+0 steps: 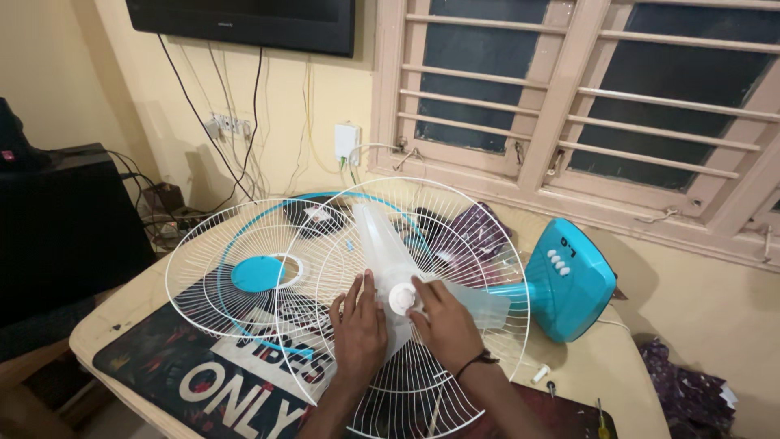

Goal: The person disassembles a table fan by first unscrewing the front grill cap, then removing the front grill, and finally detaching the fan blades from the motor hub. The components are placed on the table.

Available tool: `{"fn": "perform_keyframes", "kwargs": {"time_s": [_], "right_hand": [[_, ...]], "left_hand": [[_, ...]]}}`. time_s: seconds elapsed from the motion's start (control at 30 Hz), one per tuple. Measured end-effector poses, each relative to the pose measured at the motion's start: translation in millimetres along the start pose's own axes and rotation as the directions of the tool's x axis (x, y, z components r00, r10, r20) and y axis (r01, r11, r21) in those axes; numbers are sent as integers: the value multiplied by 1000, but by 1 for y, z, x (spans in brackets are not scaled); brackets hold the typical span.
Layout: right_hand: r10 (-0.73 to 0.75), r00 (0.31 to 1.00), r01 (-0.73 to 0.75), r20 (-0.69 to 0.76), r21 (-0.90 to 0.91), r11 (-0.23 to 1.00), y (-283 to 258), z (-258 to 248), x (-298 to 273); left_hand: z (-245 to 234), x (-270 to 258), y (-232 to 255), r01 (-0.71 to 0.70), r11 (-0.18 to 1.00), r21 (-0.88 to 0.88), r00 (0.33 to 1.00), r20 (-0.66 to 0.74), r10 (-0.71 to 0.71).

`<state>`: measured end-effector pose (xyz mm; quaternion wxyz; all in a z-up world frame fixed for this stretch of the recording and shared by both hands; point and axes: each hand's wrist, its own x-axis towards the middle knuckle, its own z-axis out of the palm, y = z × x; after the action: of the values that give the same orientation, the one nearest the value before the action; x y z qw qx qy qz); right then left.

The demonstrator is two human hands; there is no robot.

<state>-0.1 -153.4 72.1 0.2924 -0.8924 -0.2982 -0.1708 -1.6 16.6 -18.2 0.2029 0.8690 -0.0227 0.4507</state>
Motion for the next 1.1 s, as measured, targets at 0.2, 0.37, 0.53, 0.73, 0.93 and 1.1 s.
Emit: {"fn": "perform_keyframes", "kwargs": {"time_s": [0.2, 0.37, 0.53, 0.73, 0.93, 1.1], "right_hand": [[-365, 926, 348, -95, -159, 924, 0, -7, -1], [-523, 852, 512, 4, -214, 832, 6, 0, 1], [-496, 866, 468, -59, -252, 847, 12, 11, 1], [-280, 945, 253, -172, -162, 954, 5, 28, 7], [-164, 963, 133, -212, -152, 979, -2, 27, 9], [-134, 963, 103, -234, -143, 984, -4, 27, 10]], "left_hand": [[3, 1, -3, -11, 999, 37, 1000, 11, 11], [2, 0, -2, 25, 1000, 16, 999, 25, -25], [1, 0, -1, 21, 1000, 10, 1000, -8, -20], [4, 0, -2, 11, 1000, 25, 1000, -16, -11], [5, -1, -2, 14, 1000, 7, 1000, -21, -14], [5, -1, -3, 10, 1000, 23, 1000, -17, -9]]}}
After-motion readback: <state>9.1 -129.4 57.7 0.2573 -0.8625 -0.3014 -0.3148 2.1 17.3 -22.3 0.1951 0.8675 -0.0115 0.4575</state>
